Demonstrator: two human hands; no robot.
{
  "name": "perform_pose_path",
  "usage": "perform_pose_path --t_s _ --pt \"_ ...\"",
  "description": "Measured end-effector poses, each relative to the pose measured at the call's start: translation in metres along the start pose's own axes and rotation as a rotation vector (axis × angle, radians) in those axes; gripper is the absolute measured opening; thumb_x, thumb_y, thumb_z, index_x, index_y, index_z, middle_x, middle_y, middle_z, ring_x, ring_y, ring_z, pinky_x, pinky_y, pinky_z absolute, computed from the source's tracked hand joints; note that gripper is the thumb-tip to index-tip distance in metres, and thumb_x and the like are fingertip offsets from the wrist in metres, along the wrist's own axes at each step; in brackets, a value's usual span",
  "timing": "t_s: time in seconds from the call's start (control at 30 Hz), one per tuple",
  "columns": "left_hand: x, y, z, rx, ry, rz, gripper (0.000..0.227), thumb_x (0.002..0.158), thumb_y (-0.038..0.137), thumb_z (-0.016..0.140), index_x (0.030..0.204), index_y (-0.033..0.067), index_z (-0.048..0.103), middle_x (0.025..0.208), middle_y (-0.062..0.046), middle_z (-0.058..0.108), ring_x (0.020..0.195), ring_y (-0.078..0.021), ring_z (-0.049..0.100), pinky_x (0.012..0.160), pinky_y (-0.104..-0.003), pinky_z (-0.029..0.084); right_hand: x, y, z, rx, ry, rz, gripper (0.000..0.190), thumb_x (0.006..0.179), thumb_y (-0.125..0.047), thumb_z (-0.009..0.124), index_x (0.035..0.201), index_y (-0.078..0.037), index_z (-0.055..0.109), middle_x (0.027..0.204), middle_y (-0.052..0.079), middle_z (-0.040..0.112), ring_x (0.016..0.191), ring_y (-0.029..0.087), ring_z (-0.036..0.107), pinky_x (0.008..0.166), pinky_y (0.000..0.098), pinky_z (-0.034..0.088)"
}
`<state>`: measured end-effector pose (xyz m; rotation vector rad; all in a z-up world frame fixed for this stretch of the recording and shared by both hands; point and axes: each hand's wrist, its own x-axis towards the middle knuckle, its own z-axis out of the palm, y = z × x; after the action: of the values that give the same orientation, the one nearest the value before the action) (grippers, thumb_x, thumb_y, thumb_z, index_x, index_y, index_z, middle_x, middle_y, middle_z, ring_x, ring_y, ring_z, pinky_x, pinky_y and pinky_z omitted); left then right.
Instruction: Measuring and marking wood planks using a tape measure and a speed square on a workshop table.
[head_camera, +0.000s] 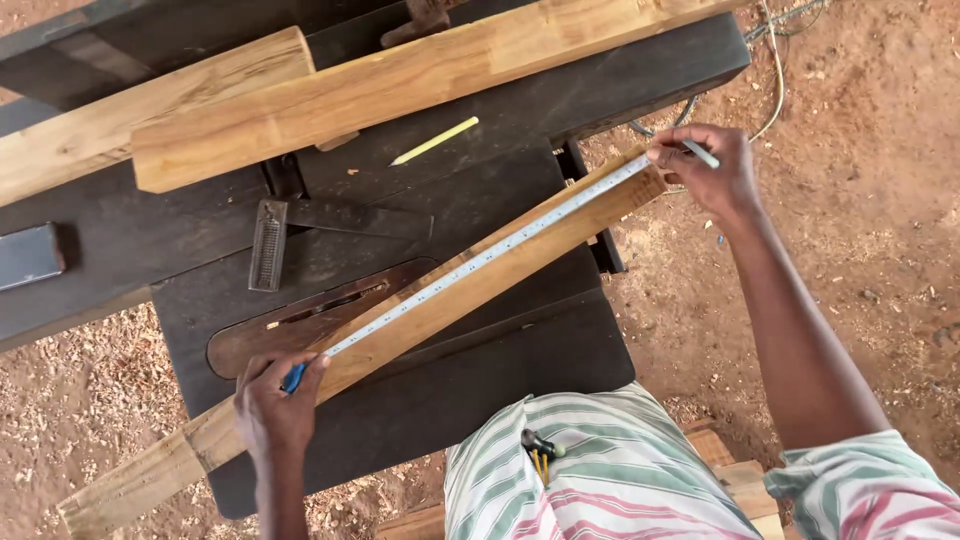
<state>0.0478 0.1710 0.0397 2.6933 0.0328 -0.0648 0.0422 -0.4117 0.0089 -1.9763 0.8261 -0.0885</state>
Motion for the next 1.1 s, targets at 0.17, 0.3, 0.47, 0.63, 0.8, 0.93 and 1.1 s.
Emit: perform_pose_path --t_s 0.17,0.3,0.47,0.63,0.8,0.93,1.1 --pt "-0.005 0.015 0.016 0.152 0.054 -0.086 0.023 0.074 0.038 0.091 0.09 0.0227 0.082 0.089 0.002 0.067 0.097 -0.0202 0.063 0.08 -0.041 0.051 0.013 0.034 -0.001 0.339 -0.121 -0.018 0.034 0.082 -0.015 0.086 0.114 -0.008 0.075 0.108 0.011 0.077 0.088 0.014 0.076 0.074 0.0276 0.067" --pt "-0.008 0.009 0.019 0.117 0.068 -0.091 0.022 0.076 0.035 0.09 0.093 0.0234 0.082 0.092 0.004 0.067 0.096 -0.0188 0.062 0.081 -0.041 0.051 0.016 0.042 0.003 0.344 -0.137 0.038 0.035 0.083 -0.016 0.085 0.116 -0.009 0.075 0.106 0.011 0.078 0.087 0.016 0.075 0.072 0.0286 0.065" --pt "-0.005 -0.006 0.024 0.119 0.062 -0.034 0.021 0.08 0.034 0.091 0.094 0.022 0.082 0.086 0.002 0.066 0.089 -0.0177 0.061 0.082 -0.039 0.05 0.013 0.034 0.002 0.301 -0.123 0.018 0.032 0.083 -0.02 0.086 0.11 -0.009 0.074 0.101 0.008 0.077 0.085 0.013 0.075 0.07 0.0259 0.065" --pt "-0.006 -0.002 0.023 0.075 0.063 -0.082 0.022 0.081 0.03 0.091 0.099 0.0206 0.082 0.09 0.002 0.068 0.083 -0.0159 0.062 0.075 -0.036 0.05 0.018 0.038 0.001 0.263 -0.121 -0.064 0.028 0.085 -0.02 0.087 0.107 -0.007 0.075 0.101 0.009 0.077 0.084 0.013 0.075 0.069 0.0254 0.066" --pt "-0.006 0.002 0.023 0.051 0.067 -0.108 0.023 0.083 0.027 0.091 0.102 0.0177 0.082 0.094 0.001 0.07 0.083 -0.0141 0.064 0.075 -0.034 0.051 0.014 0.03 -0.001 0.268 -0.118 -0.101 0.026 0.088 -0.021 0.085 0.106 -0.007 0.075 0.102 0.008 0.077 0.085 0.012 0.077 0.069 0.0241 0.067" --pt "-0.005 0.011 0.019 0.039 0.039 -0.137 0.023 0.083 0.028 0.09 0.1 0.0155 0.082 0.1 0.001 0.074 0.084 -0.013 0.067 0.076 -0.031 0.053 0.016 0.037 0.002 0.329 -0.118 -0.123 0.026 0.087 -0.018 0.087 0.106 -0.005 0.074 0.101 0.01 0.077 0.084 0.012 0.076 0.069 0.0257 0.065" --pt "-0.005 0.016 0.018 0.044 0.037 -0.165 0.025 0.082 0.028 0.091 0.101 0.0143 0.082 0.098 -0.001 0.074 0.082 -0.0148 0.067 0.075 -0.032 0.052 0.019 0.045 0.006 0.392 -0.098 -0.171 0.026 0.087 -0.015 0.088 0.106 -0.004 0.074 0.101 0.01 0.077 0.083 0.013 0.076 0.07 0.0256 0.068"
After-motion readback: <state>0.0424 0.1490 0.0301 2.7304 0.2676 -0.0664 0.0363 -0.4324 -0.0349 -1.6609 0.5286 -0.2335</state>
